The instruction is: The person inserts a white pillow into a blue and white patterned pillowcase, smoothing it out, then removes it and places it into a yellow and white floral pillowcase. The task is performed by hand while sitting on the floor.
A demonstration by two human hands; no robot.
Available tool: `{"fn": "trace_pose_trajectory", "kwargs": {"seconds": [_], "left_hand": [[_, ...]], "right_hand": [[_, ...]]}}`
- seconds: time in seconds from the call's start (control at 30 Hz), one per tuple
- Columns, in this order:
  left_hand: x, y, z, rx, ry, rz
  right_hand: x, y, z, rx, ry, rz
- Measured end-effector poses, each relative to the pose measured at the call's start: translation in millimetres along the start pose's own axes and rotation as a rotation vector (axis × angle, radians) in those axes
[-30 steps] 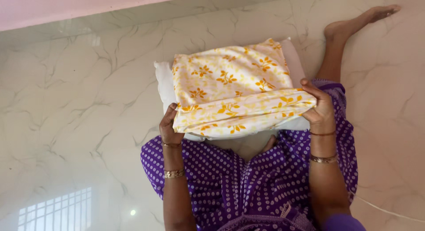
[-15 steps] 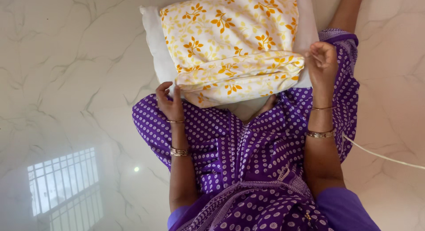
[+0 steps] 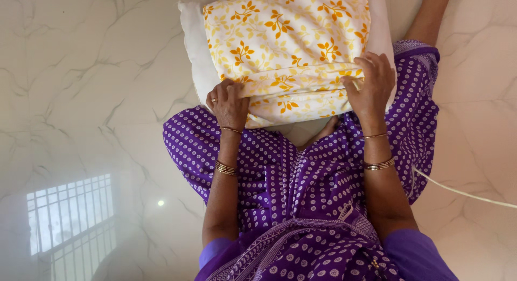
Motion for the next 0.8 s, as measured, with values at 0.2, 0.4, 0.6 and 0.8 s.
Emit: {"fn": "trace_pose_trajectory", "kwargs": {"seconds": [0.2, 0.4, 0.6, 0.8], "left_hand": [[22.0, 14.1, -6.6, 0.227, -0.027, 0.255], [-7.6, 20.6, -2.9, 0.319, 0.22, 0.474], [-10.3, -12.1, 6.8, -0.063, 0.08, 0.122], [-14.2, 9.1, 5.9, 0.177, 0.003, -0.196]], "right_hand": [[-66.3, -24.9, -6.6, -0.083, 0.125, 0.039], [-6.8, -3.6, -33.6, 0.077, -0.15, 0.035], [-0.4, 16.3, -18.9, 0.18, -0.195, -0.14], [6.1, 21.0, -24.9, 0.17, -0.182, -0.201]]}}
Point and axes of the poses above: each hand's wrist, its own z-axis away from the middle knuckle, its own y-axis out of the back of the hand, x = y × z, the point moved 6 cm from there along -z, towards the middle knuckle, and after that the axes turned 11 degrees about x, right-handed, at the moved point
